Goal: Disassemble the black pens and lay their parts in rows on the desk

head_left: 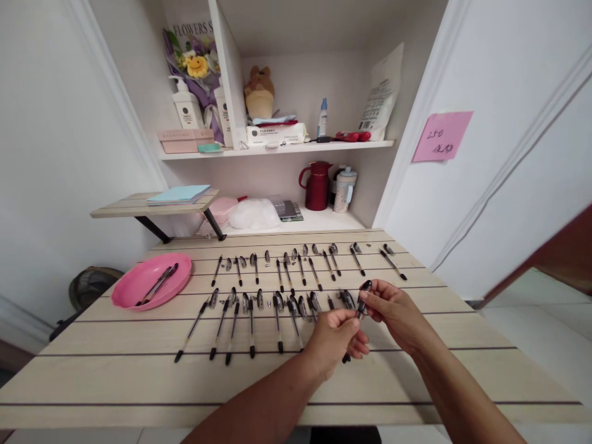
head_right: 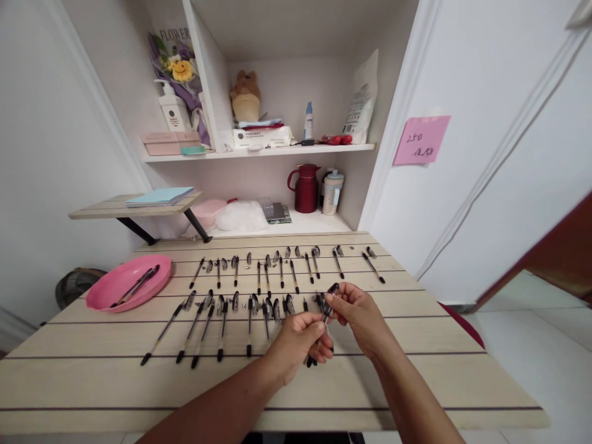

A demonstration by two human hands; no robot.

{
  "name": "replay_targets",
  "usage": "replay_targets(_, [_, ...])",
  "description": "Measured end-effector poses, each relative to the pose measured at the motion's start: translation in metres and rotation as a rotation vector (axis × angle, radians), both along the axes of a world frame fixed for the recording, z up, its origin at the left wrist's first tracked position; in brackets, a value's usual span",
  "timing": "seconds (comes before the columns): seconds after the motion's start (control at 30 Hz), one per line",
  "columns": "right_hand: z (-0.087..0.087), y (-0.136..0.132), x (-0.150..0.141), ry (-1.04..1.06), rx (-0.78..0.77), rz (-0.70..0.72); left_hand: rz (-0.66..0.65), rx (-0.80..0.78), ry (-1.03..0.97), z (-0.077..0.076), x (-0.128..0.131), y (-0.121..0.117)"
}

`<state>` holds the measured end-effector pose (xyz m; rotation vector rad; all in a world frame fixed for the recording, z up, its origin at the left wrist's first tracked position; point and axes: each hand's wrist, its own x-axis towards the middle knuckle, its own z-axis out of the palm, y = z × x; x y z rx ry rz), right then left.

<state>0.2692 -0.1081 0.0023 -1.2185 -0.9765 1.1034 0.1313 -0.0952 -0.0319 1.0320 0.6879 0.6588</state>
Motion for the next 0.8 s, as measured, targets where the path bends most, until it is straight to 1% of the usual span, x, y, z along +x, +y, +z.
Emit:
replay_targets(0.07, [-0.0008, 0.0, -0.001, -0.011, 0.002, -0.009, -0.015, 0.027, 0.037, -0.0016, -0.0006, 0.0004])
replay_targets(0.23, [-0.004, -0.001, -0.0044, -0.018, -0.014, 0.0, 0.054, 0.066, 0.083, 0.0007, -0.0017, 0.0014])
replay_targets(0.53, [-0.005, -0.0011, -0.0079, -0.005, -0.025, 0.024, 0.072, 0.122, 0.087, 0.0017, -0.0012, 0.001])
replay_targets(0.73, [-0.0044, -0.0036, -0.0074, -0.004, -0.031, 0.065, 0.074, 0.097, 0.058, 0.0054, -0.0028, 0.0042])
replay_targets(0.8, [-0.0041, -0.0058, -0.0051, 0.015, -0.031, 0.026, 0.099, 0.07, 0.035, 0.0067, -0.0037, 0.0045])
